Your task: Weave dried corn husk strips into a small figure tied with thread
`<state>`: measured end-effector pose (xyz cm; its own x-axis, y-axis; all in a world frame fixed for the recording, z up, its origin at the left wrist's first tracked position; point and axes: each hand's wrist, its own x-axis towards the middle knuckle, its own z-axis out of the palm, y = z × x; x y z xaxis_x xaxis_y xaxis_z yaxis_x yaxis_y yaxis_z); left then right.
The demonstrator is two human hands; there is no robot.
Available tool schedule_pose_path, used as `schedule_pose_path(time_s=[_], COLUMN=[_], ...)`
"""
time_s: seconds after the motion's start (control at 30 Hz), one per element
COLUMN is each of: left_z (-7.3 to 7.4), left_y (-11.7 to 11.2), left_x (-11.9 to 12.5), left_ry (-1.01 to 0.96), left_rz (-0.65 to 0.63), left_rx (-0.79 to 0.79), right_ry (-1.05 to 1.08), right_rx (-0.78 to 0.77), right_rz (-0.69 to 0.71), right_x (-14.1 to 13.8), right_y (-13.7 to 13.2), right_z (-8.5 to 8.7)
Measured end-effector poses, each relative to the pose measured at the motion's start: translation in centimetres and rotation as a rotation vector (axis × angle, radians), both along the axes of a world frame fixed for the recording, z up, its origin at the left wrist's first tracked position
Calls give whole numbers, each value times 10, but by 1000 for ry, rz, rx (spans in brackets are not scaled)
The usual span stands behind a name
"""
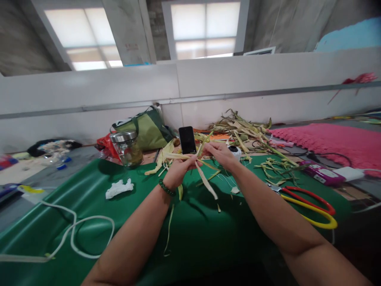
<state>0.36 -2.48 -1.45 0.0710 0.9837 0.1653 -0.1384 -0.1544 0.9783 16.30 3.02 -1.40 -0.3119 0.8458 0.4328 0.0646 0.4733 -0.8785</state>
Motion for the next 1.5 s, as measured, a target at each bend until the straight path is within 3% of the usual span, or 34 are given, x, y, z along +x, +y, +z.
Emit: schedule_pose_path(time_s=[0.07,0.17,0.3,0.43,0.57,0.73,0.8,0.97,1.07,1.13,1.3,1.5], left_z=[0,2,8,15,14,10,11,14,12,11,10,11], left_y=[2,3,-2,-7,-3,4,3,-1,0,1,1,1], left_x=[-1,-5,-11,-14,-17,-18,-16,-11,-11,-11,-9,-9], left_ry=[-40,64,287,360,316,102,161,517,591,584,512,528], left_rz=[30,66,72,83,44,-58,-24,141,205,241,216,186], left_rx=[-17,34,92,119,87,-31,43,338,419,439,402,383], right_ry=[-124,-339,-429,-475,-465,-382,-350,-325,-364,-377,-310,-242], right_rx=[-2,106,291,310,304,317,301,114,272,354,267,385], right_rz=[95,248,274,296,245,103,98,281,156,95,141,62], right_x=[2,4,12,20,20,15,13,6,6,7,3,-2], right_y=[-4,-13,-15,-10,-3,2,0,-6,-3,-2,-7,-11], right_z=[4,10,15,16,11,5,6,4,2,3,4,3])
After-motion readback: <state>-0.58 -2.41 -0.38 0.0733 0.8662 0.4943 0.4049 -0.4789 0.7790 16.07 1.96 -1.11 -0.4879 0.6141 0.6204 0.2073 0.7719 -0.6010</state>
